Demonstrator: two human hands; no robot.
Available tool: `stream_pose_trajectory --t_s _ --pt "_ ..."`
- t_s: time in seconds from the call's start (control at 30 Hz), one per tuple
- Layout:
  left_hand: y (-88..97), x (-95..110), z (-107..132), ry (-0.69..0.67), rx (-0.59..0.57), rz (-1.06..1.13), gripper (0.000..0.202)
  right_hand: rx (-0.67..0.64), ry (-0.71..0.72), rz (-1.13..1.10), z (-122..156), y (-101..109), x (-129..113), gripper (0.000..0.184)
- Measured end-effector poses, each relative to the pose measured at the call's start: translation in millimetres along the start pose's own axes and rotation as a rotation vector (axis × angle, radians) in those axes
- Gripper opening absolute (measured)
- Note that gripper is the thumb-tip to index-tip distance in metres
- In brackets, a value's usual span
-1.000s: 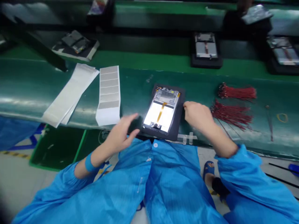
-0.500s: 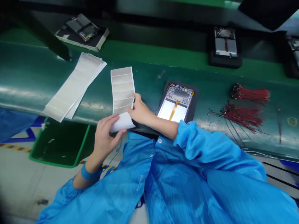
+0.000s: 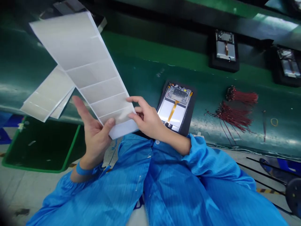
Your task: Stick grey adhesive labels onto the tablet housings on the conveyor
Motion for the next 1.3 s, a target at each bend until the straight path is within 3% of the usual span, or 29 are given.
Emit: stream_pose_trajectory --t_s 0.13,0.23,0.33,0.43,0.57,0.67,0.77,0.93,1.07,1.3 --pt "-7.5 10.9 3.2 -0.046 -0.028 -0.073 0.101 0.065 0.018 -0.003 3.1 11.1 3.7 0.031" --pt "-9.3 18.7 7.1 -0.128 -0.017 -0.231 0.097 0.105 0.051 -0.053 3.1 15.2 3.2 0.028" --pt "-4.3 24.7 14.6 -0.217 0.081 -0.440 0.085 0.109 0.130 -0.041 1.0 17.3 -4.4 0.016" --pt "3.3 27.4 23.9 -0.266 0.193 -0.595 0.060 0.075 0.143 -0.040 -0.6 15.2 -7.7 0.005" --pt "9.6 28.2 32.7 -0.273 0.293 -0.712 0.029 0.069 0.122 -0.007 0.0 12.4 -8.5 0.014" --pt "9.1 33.3 36.4 -0.311 0.345 -0.731 0.022 0.074 0.214 0.127 2.0 12.2 -17.4 0.012" --pt "6.5 38.7 36.4 -0.331 0.379 -0.746 0.018 0.099 0.412 0.381 7.6 12.7 -32.3 0.018" --pt "2.8 47.8 34.2 -0.374 0.380 -0.710 0.016 0.080 0.622 0.610 17.9 8.1 -43.2 0.021" --pt "-0.3 51.2 33.3 -0.357 0.375 -0.681 0.014 0.110 0.685 0.716 20.1 11.7 -47.5 0.026" --pt "0.7 48.5 28.9 -0.173 0.333 -0.467 0.016 -0.058 0.580 0.687 14.7 17.2 -34.5 0.024"
Point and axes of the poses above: each hand's wrist, its own z-axis away from the middle knuckle, its own y-axis out of the back of the hand, x = y × z, the point moved 7 cm from there along -z, towards the middle knuckle, and after that the axes turned 13 degrees about y, right-handed, at the moved point
